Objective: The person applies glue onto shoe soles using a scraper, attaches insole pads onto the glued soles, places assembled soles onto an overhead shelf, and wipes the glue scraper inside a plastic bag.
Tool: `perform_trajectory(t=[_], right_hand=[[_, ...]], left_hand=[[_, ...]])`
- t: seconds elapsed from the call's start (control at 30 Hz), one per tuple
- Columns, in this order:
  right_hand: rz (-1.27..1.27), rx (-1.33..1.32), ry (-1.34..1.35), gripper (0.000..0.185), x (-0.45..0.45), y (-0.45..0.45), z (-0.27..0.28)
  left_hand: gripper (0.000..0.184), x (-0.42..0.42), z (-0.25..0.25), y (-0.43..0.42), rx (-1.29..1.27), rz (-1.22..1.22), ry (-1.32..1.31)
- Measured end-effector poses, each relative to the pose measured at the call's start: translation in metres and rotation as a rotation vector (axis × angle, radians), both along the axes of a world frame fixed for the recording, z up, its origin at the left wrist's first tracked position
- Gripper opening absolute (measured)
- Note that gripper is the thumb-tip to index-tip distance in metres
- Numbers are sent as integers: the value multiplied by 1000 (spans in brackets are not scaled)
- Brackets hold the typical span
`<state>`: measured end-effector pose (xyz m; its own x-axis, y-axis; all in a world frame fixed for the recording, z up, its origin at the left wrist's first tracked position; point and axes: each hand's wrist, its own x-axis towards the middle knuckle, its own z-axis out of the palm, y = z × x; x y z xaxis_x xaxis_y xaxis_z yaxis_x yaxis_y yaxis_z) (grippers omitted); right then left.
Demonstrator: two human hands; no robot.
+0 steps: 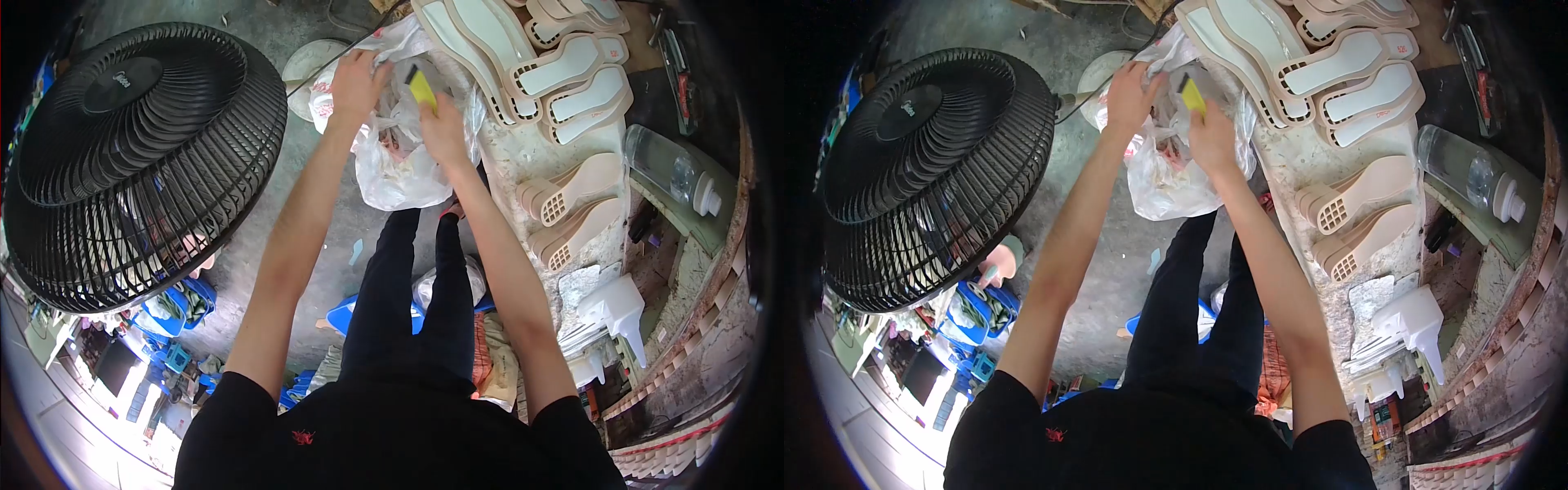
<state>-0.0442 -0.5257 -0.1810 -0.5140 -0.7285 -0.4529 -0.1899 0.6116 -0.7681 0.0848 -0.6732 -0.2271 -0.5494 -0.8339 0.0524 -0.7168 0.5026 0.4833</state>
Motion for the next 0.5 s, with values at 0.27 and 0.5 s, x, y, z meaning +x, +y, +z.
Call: perform_trajectory(t=[0.27, 0.5], right_hand=[[-70, -59, -132, 34, 31, -49, -35], [-75, -39, 27, 37, 28, -73, -29]], left_hand=[[40, 40, -6, -22, 698, 230, 491], [51, 20, 24, -29, 889, 280, 475]])
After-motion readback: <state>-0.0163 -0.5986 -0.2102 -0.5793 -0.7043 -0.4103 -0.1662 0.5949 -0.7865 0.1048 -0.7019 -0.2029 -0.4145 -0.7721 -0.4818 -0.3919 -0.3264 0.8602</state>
